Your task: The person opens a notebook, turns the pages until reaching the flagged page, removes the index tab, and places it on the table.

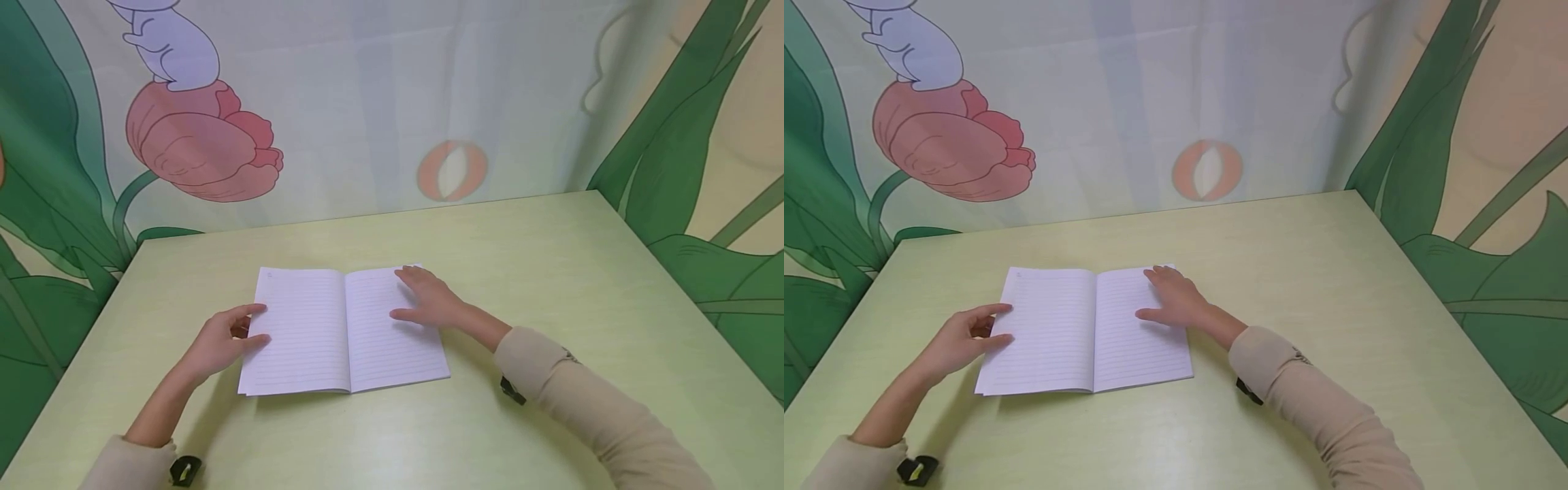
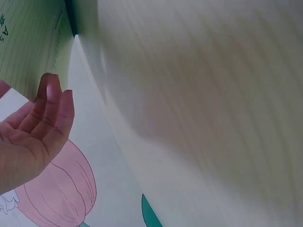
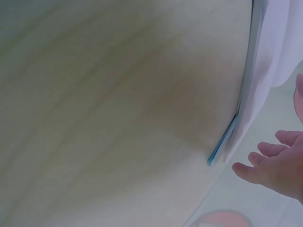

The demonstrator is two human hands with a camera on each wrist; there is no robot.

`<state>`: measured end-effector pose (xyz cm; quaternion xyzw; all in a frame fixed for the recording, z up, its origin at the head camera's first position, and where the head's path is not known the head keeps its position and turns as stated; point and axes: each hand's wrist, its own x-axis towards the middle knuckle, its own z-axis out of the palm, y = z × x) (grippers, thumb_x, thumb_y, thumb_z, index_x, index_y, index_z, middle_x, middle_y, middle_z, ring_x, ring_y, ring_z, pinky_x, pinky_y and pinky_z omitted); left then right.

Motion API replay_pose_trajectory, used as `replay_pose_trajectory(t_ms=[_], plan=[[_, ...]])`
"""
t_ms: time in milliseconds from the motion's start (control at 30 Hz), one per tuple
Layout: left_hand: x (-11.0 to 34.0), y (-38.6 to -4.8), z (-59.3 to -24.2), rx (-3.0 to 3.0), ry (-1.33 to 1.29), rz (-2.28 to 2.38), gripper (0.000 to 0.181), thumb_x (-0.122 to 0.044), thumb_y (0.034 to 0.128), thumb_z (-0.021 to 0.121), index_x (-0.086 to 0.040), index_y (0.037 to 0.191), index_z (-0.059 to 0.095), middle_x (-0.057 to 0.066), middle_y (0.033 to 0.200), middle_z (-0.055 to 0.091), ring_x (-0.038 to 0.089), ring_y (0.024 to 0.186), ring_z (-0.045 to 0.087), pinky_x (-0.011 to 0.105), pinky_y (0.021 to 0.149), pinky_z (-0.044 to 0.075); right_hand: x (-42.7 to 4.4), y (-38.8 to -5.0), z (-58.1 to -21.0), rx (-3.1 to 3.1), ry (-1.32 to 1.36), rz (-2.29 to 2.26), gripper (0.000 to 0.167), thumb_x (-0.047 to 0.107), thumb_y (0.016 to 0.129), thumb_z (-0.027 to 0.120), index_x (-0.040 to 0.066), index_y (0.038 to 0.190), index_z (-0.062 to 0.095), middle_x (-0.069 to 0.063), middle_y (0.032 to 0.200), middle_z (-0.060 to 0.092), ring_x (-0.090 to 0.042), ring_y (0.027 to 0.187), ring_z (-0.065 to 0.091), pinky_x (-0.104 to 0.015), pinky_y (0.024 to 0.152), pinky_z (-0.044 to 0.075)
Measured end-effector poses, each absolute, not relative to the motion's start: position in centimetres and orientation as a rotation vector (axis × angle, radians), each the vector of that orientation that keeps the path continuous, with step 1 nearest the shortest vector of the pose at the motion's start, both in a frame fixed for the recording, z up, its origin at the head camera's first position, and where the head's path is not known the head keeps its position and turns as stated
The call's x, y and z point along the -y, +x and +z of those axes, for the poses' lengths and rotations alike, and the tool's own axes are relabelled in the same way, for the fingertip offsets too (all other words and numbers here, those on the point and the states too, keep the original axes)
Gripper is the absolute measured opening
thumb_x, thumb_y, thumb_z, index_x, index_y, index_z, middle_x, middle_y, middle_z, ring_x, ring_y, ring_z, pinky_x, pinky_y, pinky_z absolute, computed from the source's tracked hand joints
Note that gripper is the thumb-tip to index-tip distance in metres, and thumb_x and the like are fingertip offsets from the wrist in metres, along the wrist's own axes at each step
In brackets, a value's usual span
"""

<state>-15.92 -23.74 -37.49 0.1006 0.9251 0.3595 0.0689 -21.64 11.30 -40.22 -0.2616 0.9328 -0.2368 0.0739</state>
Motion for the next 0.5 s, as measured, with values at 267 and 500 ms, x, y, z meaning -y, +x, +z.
replay_pose_trajectory(t_ms=[267, 500], plan=[[25.0, -16.1, -38.0, -2.697, 0.427, 1.011, 0.065, -0.017, 0.0784, 0.072, 0.005, 0.131, 0.042, 0.014, 0.1, 0.06, 0.026, 0.091, 0.055, 0.031, 0.07, 0.047, -12.2, -22.4, -40.5, -2.803, -0.725, -0.621, 0.08, 0.041, 0.083, 0.061, -0.002, 0.141, 0.026, -0.022, 0.146, 0.022, -0.037, 0.134, 0.016, -0.053, 0.104, 0.018], [25.7, -16.1, -38.6, -2.72, 0.54, 0.865, 0.076, -0.028, 0.0757, 0.074, 0.004, 0.135, 0.038, 0.017, 0.111, 0.053, 0.03, 0.098, 0.049, 0.036, 0.074, 0.046, -12.6, -23.0, -41.1, -2.786, -0.697, -0.515, 0.09, 0.048, 0.081, 0.061, 0.0, 0.143, 0.019, -0.021, 0.149, 0.014, -0.035, 0.136, 0.009, -0.057, 0.102, 0.02]])
